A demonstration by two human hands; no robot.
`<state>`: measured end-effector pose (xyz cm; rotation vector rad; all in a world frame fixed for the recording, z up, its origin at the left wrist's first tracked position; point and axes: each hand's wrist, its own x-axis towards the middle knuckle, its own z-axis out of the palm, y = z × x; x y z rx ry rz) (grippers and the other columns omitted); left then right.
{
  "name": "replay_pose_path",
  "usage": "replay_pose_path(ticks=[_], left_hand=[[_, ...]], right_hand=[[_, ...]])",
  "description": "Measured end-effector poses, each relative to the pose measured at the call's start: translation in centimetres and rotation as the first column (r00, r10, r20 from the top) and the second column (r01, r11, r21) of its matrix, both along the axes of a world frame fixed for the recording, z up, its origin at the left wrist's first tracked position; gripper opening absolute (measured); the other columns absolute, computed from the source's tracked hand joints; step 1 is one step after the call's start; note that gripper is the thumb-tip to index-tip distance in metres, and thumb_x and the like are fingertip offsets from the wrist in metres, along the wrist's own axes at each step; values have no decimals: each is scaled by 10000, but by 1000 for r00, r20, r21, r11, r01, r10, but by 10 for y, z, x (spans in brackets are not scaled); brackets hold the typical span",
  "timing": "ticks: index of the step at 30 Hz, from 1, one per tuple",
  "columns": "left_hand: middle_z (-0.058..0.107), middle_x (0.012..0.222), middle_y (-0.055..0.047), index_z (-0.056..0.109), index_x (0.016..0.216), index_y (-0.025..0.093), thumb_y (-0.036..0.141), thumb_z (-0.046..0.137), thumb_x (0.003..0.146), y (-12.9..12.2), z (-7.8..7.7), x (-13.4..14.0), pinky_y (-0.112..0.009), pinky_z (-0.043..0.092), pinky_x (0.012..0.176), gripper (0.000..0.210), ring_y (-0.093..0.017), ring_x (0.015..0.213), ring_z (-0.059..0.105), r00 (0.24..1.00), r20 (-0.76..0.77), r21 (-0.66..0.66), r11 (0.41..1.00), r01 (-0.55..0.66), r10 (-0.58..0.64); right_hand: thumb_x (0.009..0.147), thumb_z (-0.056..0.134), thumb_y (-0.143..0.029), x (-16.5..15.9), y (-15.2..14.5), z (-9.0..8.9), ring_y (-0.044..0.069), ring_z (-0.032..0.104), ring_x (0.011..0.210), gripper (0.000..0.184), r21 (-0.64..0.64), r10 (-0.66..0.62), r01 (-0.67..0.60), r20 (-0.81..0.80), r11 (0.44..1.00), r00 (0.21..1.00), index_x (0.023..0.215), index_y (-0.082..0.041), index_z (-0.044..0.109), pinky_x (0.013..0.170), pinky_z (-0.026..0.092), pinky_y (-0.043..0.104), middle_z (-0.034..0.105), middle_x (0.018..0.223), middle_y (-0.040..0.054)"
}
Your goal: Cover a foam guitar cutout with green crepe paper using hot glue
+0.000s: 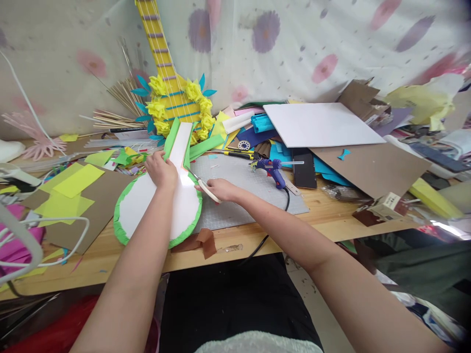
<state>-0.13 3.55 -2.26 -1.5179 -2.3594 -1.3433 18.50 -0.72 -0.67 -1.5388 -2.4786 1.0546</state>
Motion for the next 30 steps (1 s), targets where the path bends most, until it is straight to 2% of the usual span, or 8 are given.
replay_pose_path(ticks=[8,10,14,21,23,25,28,30], left_hand=[[588,1102,-152,593,1028,154,106,453,792,3,-4,-4,-492,350,1055,279,-304,1189,471,999,-44,2,1000,23,-23],[590,1099,-149,598,1013,162,121,453,796,4,-5,-3,-501,355,1043,264,-312,1178,480,998,-55,-7,1000,29,-29],[596,1130,-155,603,992,171,153,462,813,4,-4,-1,-533,340,1033,229,-335,1184,480,994,-84,-42,997,67,-70],[651,1101,-108,588,1038,178,118,430,817,5,2,1,-417,414,993,279,-252,1098,559,961,-65,-133,956,260,-270],[670,1072,-81,582,1065,184,108,424,805,2,4,4,-383,440,960,314,-223,1046,585,928,-41,-149,921,360,-369],[685,1048,-61,585,1078,185,96,424,782,-4,5,9,-354,466,911,348,-202,982,606,879,-15,-185,865,466,-477],[696,1035,-49,597,1075,177,94,431,751,-13,7,18,-321,487,852,374,-183,914,625,805,17,-234,780,580,-593],[702,1026,-43,607,1062,176,97,433,737,-16,8,22,-312,490,845,377,-180,907,632,765,17,-251,738,626,-644]], right_hand=[[848,355,-753,25,1,8,181,632,729,617,20,5,-5,-24,1000,1000,816,-183,591,629,398,248,698,759,52],[870,363,-713,33,3,5,209,652,823,584,119,-88,81,54,990,995,869,-182,604,649,410,259,714,890,83],[915,430,-508,42,8,-6,270,653,978,429,379,-329,224,240,898,913,1099,-150,578,726,448,310,684,1102,152],[888,511,-364,44,19,-13,282,590,1082,390,477,-352,176,310,861,883,1160,-90,571,816,473,341,611,1195,196],[875,536,-344,45,22,-13,292,544,1118,375,561,-349,164,240,811,906,1159,-101,571,832,468,355,579,1216,190],[864,556,-306,43,24,-14,292,499,1147,389,680,-288,125,132,723,948,1200,-110,550,888,442,375,550,1239,186],[861,528,-181,38,30,-16,279,427,1213,403,816,-52,-20,61,578,997,1263,-140,523,996,351,408,512,1298,168],[867,485,-119,34,34,-18,268,428,1201,362,843,86,-122,91,524,992,1218,-161,562,1008,317,417,532,1283,148]])
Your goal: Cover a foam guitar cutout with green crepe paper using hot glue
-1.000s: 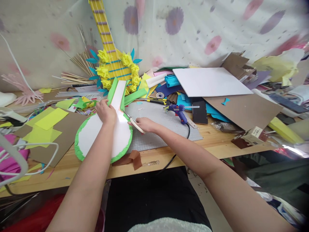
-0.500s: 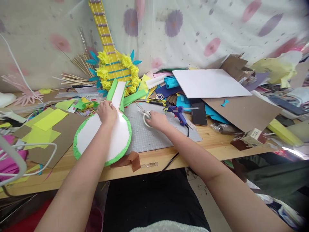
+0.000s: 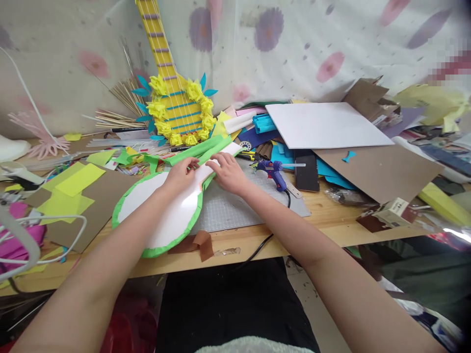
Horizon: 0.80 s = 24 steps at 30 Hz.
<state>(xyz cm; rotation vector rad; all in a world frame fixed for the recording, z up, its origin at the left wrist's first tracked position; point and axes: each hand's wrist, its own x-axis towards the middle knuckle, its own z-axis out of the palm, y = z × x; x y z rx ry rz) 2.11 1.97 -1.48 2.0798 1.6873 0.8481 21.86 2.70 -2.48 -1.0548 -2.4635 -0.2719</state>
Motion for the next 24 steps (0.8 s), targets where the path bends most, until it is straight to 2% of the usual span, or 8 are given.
replay_pose_path(ticks=[3,6,11,17,20,24], left_hand=[[708,1017,-38,612,1054,182,88,415,725,1,-1,2,-315,488,864,395,-180,919,638,999,-16,-2,999,41,-41],[705,1023,-45,598,1090,179,85,392,732,4,-5,1,-327,492,870,423,-181,924,642,999,-14,-11,999,30,-31],[698,1051,-65,598,1112,176,98,411,728,6,-7,2,-356,496,863,434,-205,940,637,998,-66,-16,1000,21,-22],[698,1049,-63,612,1110,178,99,433,694,1,-3,6,-367,489,888,459,-220,970,629,993,-114,-5,999,34,-35],[698,1047,-62,616,1111,180,111,442,695,0,-3,6,-367,491,884,456,-222,977,626,992,-119,-12,999,34,-35],[695,1058,-65,617,1118,169,106,422,698,2,-4,5,-363,493,882,467,-218,978,627,995,-84,-21,999,43,-45]], right_hand=[[874,480,-115,-4,6,1,249,496,1072,228,-54,126,-121,94,991,988,1027,-157,643,941,337,384,611,1141,129],[867,527,-145,-3,9,8,224,540,965,142,-173,180,-151,169,973,969,912,-147,662,819,359,324,648,1025,112],[900,515,-193,-2,7,25,195,583,904,171,-255,137,-74,238,964,962,951,-152,672,667,304,284,671,1026,96],[912,514,-235,-11,10,43,186,595,880,193,-314,137,-36,306,949,942,972,-171,686,616,262,272,698,1016,78],[890,535,-214,-13,12,47,190,597,882,177,-330,161,-42,341,943,926,972,-172,686,610,256,275,698,1016,73],[861,554,-160,-7,13,42,198,589,955,202,-286,184,-79,359,955,915,1032,-174,661,632,275,270,662,1081,84]])
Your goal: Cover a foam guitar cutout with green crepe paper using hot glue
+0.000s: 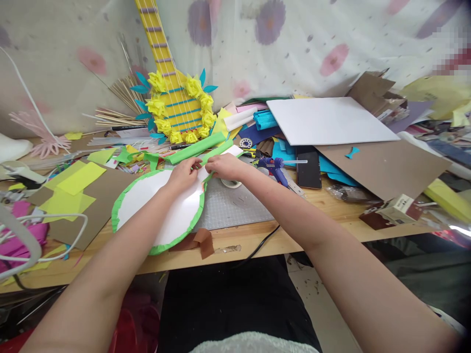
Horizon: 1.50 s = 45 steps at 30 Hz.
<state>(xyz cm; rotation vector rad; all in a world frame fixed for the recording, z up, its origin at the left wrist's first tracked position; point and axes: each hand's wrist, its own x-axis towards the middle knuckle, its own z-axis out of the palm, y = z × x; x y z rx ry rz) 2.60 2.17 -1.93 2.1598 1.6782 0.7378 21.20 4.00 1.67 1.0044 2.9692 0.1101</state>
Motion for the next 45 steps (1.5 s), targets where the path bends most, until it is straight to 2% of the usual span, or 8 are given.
replay_pose_path(ticks=[12,17,20,26,32,36,41,45], left_hand=[[691,1071,-68,629,1082,172,132,406,709,2,-2,-2,-373,481,895,436,-227,989,616,1000,-10,14,1000,28,-28],[676,1089,-87,629,1055,178,346,409,851,1,-3,-2,-372,472,880,344,-245,1023,598,997,-51,60,996,67,-64],[667,1062,-86,619,1059,193,467,545,799,-2,-2,1,-364,470,858,385,-253,1011,589,988,-139,63,996,69,-60],[648,1049,-71,601,1073,208,322,624,728,1,-5,2,-355,466,851,364,-243,999,584,984,-170,55,997,60,-49],[644,1076,-68,591,1093,211,270,584,724,6,-10,-3,-341,489,831,374,-221,973,590,994,-93,33,998,59,-56],[635,1071,-64,598,1111,211,224,542,728,5,-10,-5,-342,495,853,387,-216,994,592,995,-64,37,997,75,-73],[617,1033,-55,639,1071,227,210,529,733,5,-9,-7,-342,497,827,355,-218,972,588,997,-41,30,997,67,-66],[609,1028,-58,668,1020,217,197,524,734,2,-6,-9,-330,488,814,321,-209,937,592,999,-29,68,997,47,-45]], right_hand=[[878,528,-166,-2,6,4,197,613,917,189,-12,-87,88,47,996,995,989,-159,681,634,295,271,694,1033,92],[890,520,-186,-4,8,4,195,620,902,188,-7,-77,77,12,997,997,978,-162,684,609,266,278,704,1003,79],[909,492,-200,-5,10,0,192,620,900,206,0,-81,81,-13,997,997,962,-160,687,615,270,275,704,989,85],[921,467,-183,-6,9,-4,197,606,925,230,5,-98,98,-53,995,994,1000,-161,682,686,327,274,696,984,96],[901,523,-187,13,-7,-15,231,532,1067,234,69,-106,130,-284,989,953,1101,-132,632,876,357,315,636,1140,132],[932,480,-262,47,-27,-32,203,559,978,218,-50,-202,198,-385,979,901,1024,-161,650,842,369,293,663,1038,100],[909,484,-302,97,-56,-46,157,590,774,212,-279,-489,403,-425,871,762,880,-195,665,716,370,245,693,857,37],[896,469,-457,127,-68,-47,176,572,677,367,-325,-750,681,-388,656,536,681,-201,619,629,348,261,655,674,41]])
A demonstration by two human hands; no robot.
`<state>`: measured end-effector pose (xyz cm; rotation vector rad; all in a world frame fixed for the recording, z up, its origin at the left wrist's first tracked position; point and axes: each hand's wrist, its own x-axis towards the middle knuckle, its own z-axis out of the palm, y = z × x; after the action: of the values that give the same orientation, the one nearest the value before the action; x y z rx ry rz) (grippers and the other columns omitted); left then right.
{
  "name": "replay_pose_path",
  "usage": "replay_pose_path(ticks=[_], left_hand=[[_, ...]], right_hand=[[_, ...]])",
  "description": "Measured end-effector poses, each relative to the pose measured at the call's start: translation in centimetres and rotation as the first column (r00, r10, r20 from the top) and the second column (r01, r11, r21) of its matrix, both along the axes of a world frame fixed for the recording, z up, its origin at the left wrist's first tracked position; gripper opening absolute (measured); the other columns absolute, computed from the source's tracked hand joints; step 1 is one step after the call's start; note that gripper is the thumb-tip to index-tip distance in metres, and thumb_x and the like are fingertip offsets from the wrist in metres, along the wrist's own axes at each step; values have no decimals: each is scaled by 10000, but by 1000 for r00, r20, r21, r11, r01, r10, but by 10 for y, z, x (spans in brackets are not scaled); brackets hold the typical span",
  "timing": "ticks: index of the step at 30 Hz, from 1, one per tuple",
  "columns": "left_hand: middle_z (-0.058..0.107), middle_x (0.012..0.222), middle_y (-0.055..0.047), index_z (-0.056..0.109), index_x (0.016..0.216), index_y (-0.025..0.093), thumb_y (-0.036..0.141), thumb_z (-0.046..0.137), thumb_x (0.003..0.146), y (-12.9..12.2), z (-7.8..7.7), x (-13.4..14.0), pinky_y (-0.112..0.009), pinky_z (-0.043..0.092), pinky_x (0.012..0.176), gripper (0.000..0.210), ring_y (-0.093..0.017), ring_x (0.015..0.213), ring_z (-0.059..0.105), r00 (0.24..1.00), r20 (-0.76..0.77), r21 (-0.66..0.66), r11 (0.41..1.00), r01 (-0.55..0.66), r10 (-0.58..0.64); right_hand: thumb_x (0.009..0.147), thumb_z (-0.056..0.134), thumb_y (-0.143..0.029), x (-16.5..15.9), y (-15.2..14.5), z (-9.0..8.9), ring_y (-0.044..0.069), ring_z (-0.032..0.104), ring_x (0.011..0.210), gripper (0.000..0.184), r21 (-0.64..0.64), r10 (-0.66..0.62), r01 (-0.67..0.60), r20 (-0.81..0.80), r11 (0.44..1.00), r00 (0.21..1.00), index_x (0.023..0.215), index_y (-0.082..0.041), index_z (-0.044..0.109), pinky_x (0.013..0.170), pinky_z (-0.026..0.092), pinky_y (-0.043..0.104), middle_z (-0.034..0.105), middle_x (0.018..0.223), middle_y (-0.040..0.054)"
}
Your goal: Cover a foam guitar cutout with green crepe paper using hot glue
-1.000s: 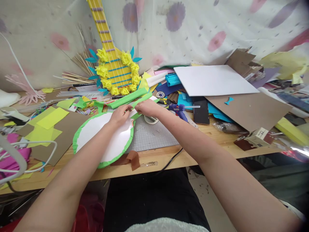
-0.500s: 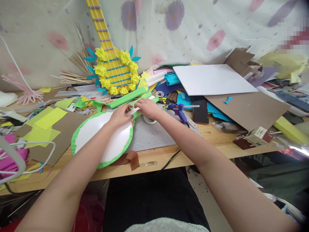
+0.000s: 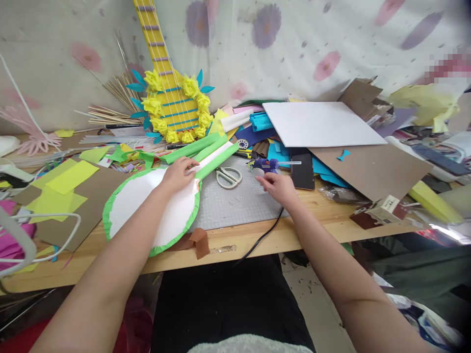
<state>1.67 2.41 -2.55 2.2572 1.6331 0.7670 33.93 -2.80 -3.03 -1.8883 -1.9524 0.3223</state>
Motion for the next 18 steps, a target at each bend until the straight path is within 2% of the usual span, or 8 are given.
replay_pose_path(ticks=[4,7,10,13,14,15,16,18], left_hand=[[616,1012,-62,669,1011,197,191,520,748,-3,5,-3,-311,486,806,303,-192,890,589,996,30,28,996,-80,79],[630,1018,-60,668,985,186,164,511,749,-3,8,-4,-297,487,791,285,-178,853,591,988,60,36,988,-147,145],[642,1005,-52,668,969,181,129,494,736,-2,8,-7,-290,487,780,296,-173,839,596,981,91,44,984,-174,170],[649,986,-48,666,965,177,104,468,717,1,6,-10,-296,486,789,325,-174,838,599,977,126,50,982,-182,174],[650,984,-47,663,968,177,101,463,710,2,4,-11,-297,487,787,335,-174,838,599,976,139,54,982,-180,171],[650,985,-46,659,974,178,101,463,703,3,3,-12,-297,489,779,344,-174,837,598,975,151,59,983,-174,164],[649,989,-47,654,984,178,104,467,698,4,2,-12,-295,491,768,350,-174,836,597,975,159,62,984,-164,153],[644,996,-50,644,1007,178,119,484,697,5,-1,-12,-292,493,750,354,-173,836,593,979,157,72,987,-145,133]], right_hand=[[853,484,-566,20,4,0,209,570,684,425,-13,-327,328,56,944,943,632,-212,563,575,303,280,658,689,71],[816,520,-612,23,5,3,217,581,699,424,-24,-406,409,68,912,911,664,-217,545,576,304,284,662,720,77],[802,542,-614,7,-1,8,226,594,729,436,-64,-324,326,39,943,945,633,-213,526,614,356,307,653,710,84],[804,581,-466,-36,-6,10,215,615,785,276,-144,-57,17,-277,989,959,705,-208,574,690,434,318,671,776,74],[790,594,-385,-55,-6,9,205,626,805,178,-197,16,-122,-466,973,884,784,-207,601,717,459,316,682,819,69],[760,601,-296,-75,-4,8,195,636,837,159,-244,27,-244,-652,938,757,892,-206,612,756,479,314,689,877,66],[711,612,-207,-95,-2,6,182,639,892,295,-269,-14,-340,-802,901,598,1005,-206,599,813,486,309,690,961,68],[617,570,-82,-134,5,3,164,638,925,528,-304,-187,-426,-937,852,294,1132,-199,544,847,493,296,680,1020,63]])
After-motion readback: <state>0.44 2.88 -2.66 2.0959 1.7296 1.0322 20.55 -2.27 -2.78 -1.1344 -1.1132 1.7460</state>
